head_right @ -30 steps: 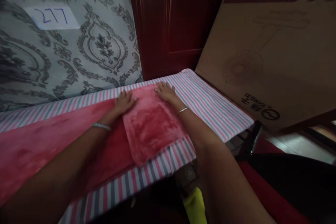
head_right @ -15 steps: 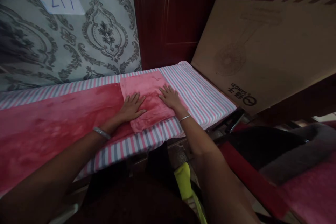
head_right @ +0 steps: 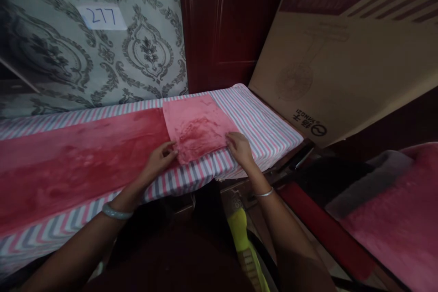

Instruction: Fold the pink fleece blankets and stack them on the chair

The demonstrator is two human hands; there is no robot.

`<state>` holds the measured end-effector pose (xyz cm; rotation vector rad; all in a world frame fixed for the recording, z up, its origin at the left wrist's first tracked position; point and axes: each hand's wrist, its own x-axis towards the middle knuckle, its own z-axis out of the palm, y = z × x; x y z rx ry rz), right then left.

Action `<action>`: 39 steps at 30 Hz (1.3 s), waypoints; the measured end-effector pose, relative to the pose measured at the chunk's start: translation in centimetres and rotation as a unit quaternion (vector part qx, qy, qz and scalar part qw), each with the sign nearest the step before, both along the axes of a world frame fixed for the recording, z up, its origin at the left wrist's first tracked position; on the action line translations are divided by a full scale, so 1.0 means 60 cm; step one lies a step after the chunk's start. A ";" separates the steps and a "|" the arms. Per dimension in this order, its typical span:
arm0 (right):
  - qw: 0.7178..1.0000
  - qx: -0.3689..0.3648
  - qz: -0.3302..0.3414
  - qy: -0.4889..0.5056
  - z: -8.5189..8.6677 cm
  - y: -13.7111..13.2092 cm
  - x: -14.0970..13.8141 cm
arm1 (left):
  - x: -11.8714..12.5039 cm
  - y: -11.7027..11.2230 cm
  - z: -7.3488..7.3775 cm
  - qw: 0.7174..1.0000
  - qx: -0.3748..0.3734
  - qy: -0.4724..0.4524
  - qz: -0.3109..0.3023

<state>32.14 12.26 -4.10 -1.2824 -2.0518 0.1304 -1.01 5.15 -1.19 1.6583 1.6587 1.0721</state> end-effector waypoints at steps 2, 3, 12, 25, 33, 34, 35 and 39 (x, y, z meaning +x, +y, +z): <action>1.000 0.008 -0.001 -0.010 -0.001 0.001 -0.006 | 0.013 0.004 0.002 0.999 0.003 -0.033 0.007; 1.000 0.011 -0.002 -0.015 -0.001 0.002 -0.010 | 0.020 0.004 0.002 0.999 0.006 -0.041 0.014; 1.000 0.018 0.002 -0.023 -0.004 0.003 -0.018 | 0.034 0.000 0.009 0.977 -0.007 -0.212 0.018; 0.996 -0.021 0.076 -0.049 0.028 0.008 -0.024 | 0.045 0.021 0.043 0.992 0.002 -0.125 -0.033; 0.992 -0.046 0.104 -0.059 0.052 0.022 -0.035 | 0.038 0.041 0.093 0.996 0.067 -0.031 -0.041; 0.992 -0.047 0.099 -0.060 0.054 0.024 -0.034 | 0.038 0.043 0.094 0.996 0.076 -0.011 -0.041; 0.992 -0.047 0.096 -0.060 0.055 0.027 -0.033 | 0.037 0.044 0.094 0.996 0.082 0.009 -0.042; 0.991 -0.061 0.103 -0.052 0.059 0.039 -0.020 | 0.031 0.050 0.083 0.990 0.093 0.095 -0.049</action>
